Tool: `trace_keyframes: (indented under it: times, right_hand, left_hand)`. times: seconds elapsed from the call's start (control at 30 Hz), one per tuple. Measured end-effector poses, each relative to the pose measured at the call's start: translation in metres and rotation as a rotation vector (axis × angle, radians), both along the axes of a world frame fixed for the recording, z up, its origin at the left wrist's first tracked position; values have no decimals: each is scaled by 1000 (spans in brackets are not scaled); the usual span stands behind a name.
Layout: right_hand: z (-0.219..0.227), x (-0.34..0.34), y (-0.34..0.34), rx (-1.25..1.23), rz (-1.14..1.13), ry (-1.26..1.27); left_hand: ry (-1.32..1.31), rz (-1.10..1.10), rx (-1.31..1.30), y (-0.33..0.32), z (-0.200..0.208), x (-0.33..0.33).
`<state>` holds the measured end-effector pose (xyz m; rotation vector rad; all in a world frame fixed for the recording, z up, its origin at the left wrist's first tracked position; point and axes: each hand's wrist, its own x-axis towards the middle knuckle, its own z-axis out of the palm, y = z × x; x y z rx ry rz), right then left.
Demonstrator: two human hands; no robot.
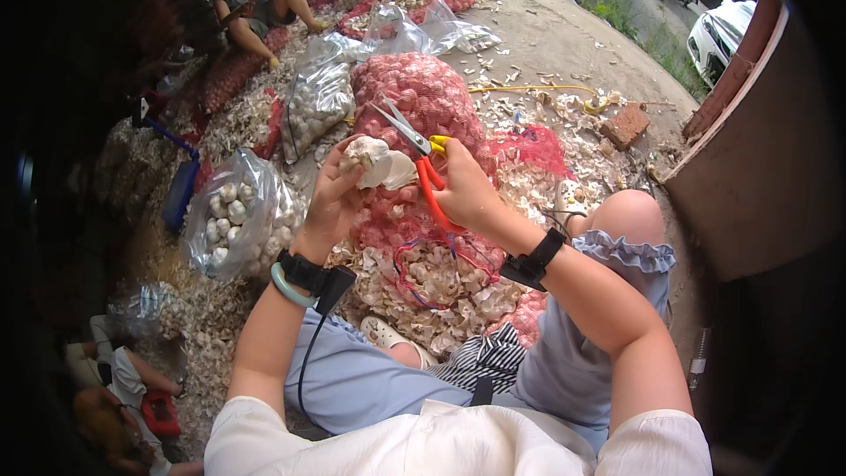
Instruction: The person trims garlic bulbs by hand using shears, cutting off the roots and stems and peeling away the outer skin. They place the trimmed garlic into a plastic bag and pick up another bulb from a mesh bag to repeat the process.
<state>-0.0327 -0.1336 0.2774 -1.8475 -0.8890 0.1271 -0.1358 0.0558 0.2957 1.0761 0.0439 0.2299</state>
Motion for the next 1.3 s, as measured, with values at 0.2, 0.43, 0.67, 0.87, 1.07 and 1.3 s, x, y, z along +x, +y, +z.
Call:
trace_keyframes:
  times: [0.2,0.43,0.67,0.87,1.07,1.3]
  right_hand:
    - [-3,7,9,339,140,429]
    - [9,-1,12,468,195,601]
    - [4,3,9,646,90,1051]
    - [-3,1,12,539,-22,1000]
    - [-11,1,12,404,81,716]
    - [-4,-7,13,410,205,631]
  left_hand:
    - [38,-230,71,-11,-9,4]
    - [-55,-65,-11,-43,-28,14]
    - [-45,-73,226,-45,-19,11]
    - [-11,-38,113,-50,-24,12]
    - [89,72,52,-48,-11,8]
    - [151,224,184,-24,-32,9]
